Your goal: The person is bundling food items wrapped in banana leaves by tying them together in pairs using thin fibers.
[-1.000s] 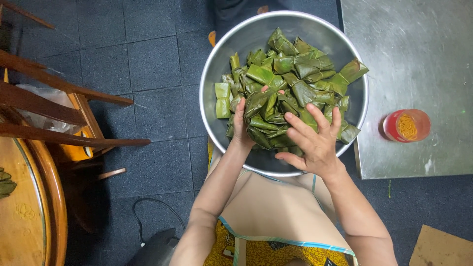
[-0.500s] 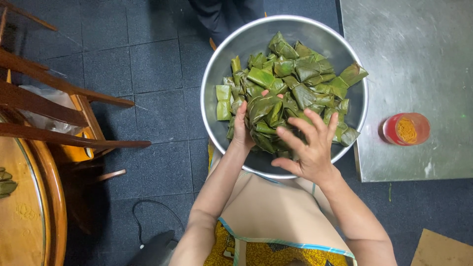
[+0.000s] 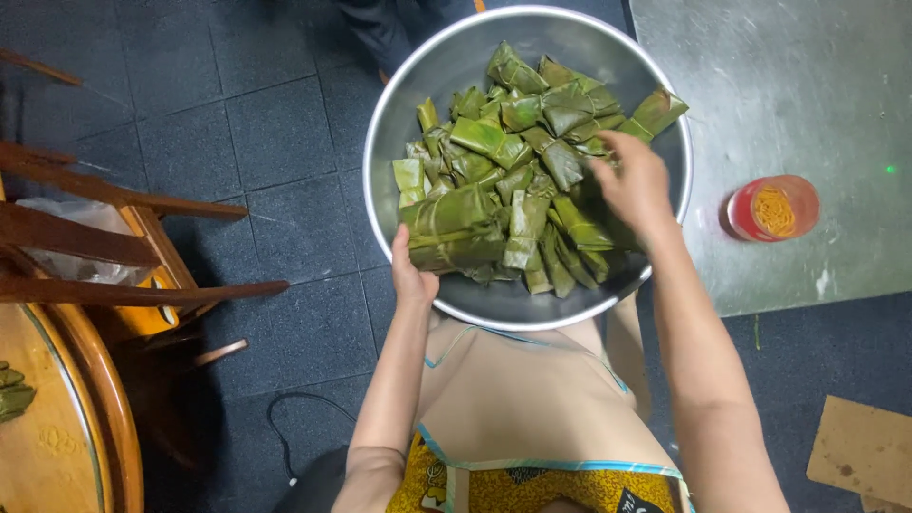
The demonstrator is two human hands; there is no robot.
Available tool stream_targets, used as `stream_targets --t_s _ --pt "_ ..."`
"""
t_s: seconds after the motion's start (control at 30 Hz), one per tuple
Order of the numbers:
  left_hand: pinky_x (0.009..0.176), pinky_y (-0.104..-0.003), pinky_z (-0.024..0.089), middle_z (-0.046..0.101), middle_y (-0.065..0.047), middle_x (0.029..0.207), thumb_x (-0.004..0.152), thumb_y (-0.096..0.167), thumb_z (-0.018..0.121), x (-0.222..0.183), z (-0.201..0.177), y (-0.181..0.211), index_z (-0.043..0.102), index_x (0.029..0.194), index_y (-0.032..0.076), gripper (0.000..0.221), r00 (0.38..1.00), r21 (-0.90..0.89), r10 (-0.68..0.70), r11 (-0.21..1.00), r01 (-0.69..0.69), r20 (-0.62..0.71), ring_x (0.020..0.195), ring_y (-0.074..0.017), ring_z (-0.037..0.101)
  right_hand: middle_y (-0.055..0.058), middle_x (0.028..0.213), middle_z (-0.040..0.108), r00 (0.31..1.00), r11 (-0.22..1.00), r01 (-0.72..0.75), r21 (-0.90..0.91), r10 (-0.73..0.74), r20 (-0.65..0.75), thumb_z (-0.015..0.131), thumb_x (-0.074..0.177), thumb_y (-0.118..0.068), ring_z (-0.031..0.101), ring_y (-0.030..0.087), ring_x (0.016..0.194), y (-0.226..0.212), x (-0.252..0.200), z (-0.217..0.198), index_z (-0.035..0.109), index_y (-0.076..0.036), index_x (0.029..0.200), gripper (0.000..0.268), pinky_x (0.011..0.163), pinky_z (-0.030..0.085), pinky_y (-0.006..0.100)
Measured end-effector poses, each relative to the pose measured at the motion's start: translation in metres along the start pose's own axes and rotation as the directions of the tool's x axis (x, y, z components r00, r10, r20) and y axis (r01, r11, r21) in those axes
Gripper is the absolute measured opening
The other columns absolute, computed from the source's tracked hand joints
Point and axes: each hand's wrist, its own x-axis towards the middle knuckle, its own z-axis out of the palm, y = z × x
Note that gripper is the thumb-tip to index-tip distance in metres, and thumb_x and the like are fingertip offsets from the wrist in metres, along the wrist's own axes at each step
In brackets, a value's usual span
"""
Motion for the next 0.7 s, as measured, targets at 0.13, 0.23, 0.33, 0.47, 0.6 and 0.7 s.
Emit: stream_targets --t_s 0.13,0.23,0.33,0.47,0.6,0.7 --pt "0.124 -0.058 0.022 0.018 -0.028 0.166 0.096 0.045 0.071 -0.032 0.014 0.009 0.027 0.162 0.016 0.084 0.988 0.459 0.110 0.887 -0.047 -0.111 0.152 -0.0448 0.022 0.016 0.120 0.070 0.938 0.954 -0.078 -0.289 0.168 0.302 0.083 0.084 -0.032 0.066 0.044 0.110 0.019 0.007 0.045 0.057 -0.017 0.146 0.069 0.093 0.048 0.058" --pt "0.125 -0.059 0.012 0.009 -0.031 0.167 0.102 0.038 0.063 -0.060 0.032 0.022 0.023 0.163 0.011 0.078 0.990 0.624 0.132 0.778 -0.067 -0.057 0.154 -0.0476 0.010 0.018 0.124 0.067 0.904 0.912 -0.047 -0.408 0.213 0.371 0.083 0.082 -0.038 0.063 0.045 0.115 0.028 0.014 0.067 0.050 -0.020 0.151 0.079 0.096 0.046 0.058" --pt "0.122 -0.065 0.009 0.011 -0.033 0.165 0.104 0.029 0.060 -0.082 0.052 0.040 0.009 0.164 0.015 0.080 0.987 0.770 0.134 0.619 -0.156 0.092 0.152 -0.0516 0.006 0.020 0.123 0.068 0.886 0.921 -0.105 -0.375 0.258 0.386 0.082 0.079 -0.032 0.064 0.044 0.118 0.013 0.024 0.057 0.051 -0.020 0.149 0.077 0.100 0.046 0.057" --pt "0.116 -0.065 0.026 0.038 -0.029 0.151 0.096 0.014 0.067 -0.080 0.037 0.044 0.041 0.156 0.017 0.066 0.843 0.885 0.354 0.079 -0.459 0.405 0.143 -0.0519 0.034 0.021 0.118 0.070 0.911 0.955 -0.295 -0.003 0.283 0.299 0.076 0.081 -0.020 0.063 0.044 0.116 0.002 0.034 0.008 0.067 -0.016 0.134 0.054 0.097 0.047 0.054" --pt "0.107 -0.051 0.043 0.054 -0.012 0.134 0.092 0.022 0.073 -0.039 -0.006 0.030 0.071 0.122 0.021 0.030 0.802 0.891 0.398 -0.106 -0.442 0.445 0.124 -0.0401 0.056 0.018 0.118 0.067 0.928 0.910 -0.282 0.305 0.178 0.328 0.079 0.087 -0.012 0.061 0.028 0.115 -0.026 0.028 -0.022 0.067 -0.010 0.135 0.050 0.103 0.046 0.044" --pt "0.098 -0.039 0.045 0.050 0.001 0.112 0.084 0.031 0.082 -0.038 -0.007 0.027 0.071 0.091 0.024 0.015 0.639 0.839 0.546 -0.300 -0.455 0.542 0.104 -0.0240 0.056 0.015 0.132 0.067 0.928 0.930 -0.127 0.345 -0.012 0.373 0.085 0.077 -0.007 0.058 0.028 0.128 -0.069 0.014 -0.030 0.068 -0.012 0.136 0.062 0.112 0.042 0.044"
